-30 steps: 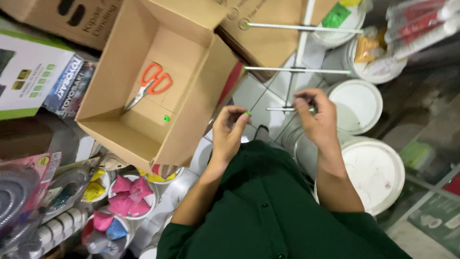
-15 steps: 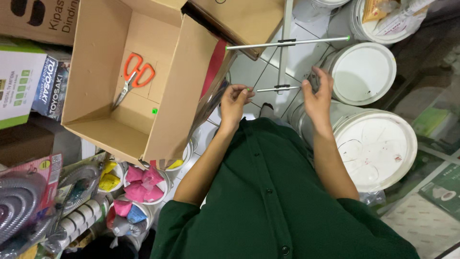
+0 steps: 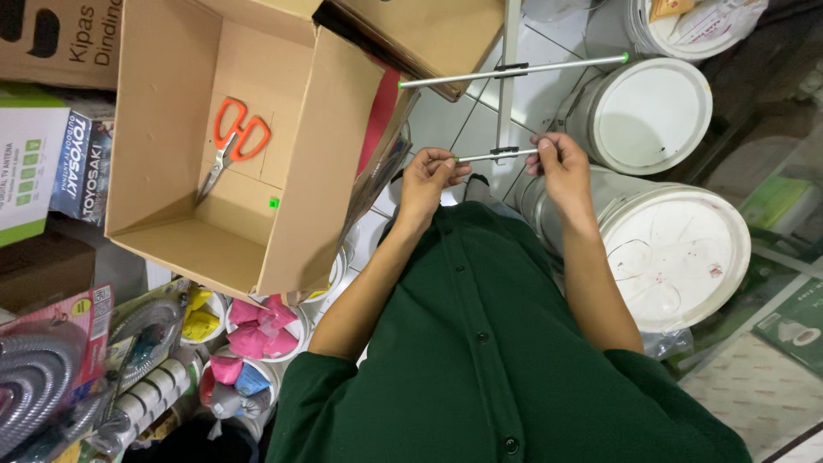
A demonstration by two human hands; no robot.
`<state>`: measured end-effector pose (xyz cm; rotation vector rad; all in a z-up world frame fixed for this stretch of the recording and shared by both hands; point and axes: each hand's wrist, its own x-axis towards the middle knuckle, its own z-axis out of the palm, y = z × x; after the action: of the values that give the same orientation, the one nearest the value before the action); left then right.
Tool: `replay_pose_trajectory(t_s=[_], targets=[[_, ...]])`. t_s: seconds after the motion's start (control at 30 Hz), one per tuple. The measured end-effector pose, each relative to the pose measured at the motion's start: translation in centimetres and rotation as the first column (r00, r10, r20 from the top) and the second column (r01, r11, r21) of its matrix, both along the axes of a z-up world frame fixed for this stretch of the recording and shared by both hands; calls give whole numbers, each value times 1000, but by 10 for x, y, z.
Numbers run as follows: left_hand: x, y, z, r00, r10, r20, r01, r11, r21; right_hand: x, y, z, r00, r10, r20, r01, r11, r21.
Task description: The person assembles a television antenna by sliding multiple metal rods into a central plastic frame, securing them with small caps and screws by hand, and then placing the assembly into a cardboard box.
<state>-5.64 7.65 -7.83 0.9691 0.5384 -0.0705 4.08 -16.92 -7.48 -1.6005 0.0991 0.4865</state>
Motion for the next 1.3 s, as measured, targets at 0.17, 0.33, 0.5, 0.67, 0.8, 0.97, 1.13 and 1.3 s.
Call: replay_pose_trajectory(t_s=[0.17,0.33,0.5,0.67,0.8,0.97,1.13,1.3], targets=[[-1,0,4,1000,1,0,-1,1000,-6,-1,1,10,1000,18,19,-17,999,-51],[-1,-2,10,1000,10,23,-10,1000,-9,0,4,16,999,23,24,-22,999,-38],[0,-4,20,1000,-3,15,2,998,57,0,5,26,999,45,20,-44,998,-38],[3,-8,12,999,-10,49,5,996,91,0,5,26,998,56,20,-55,998,-30],[1,-8,-3,997,-8,76,14,997,-71,2,3,15,999,44,-6,-44,999,2],[-6,-6,-13,990,-45,132,117,788,-605,-5,2,-5,979,-45,-198,111,936,333],[-1,-13,-1,976,-79,201,205,634,-746,-19,12,0,871,42,-489,344,658,670],[1,-19,10,961,-70,269,259,578,-774,-25,15,0,772,194,-606,469,469,748]])
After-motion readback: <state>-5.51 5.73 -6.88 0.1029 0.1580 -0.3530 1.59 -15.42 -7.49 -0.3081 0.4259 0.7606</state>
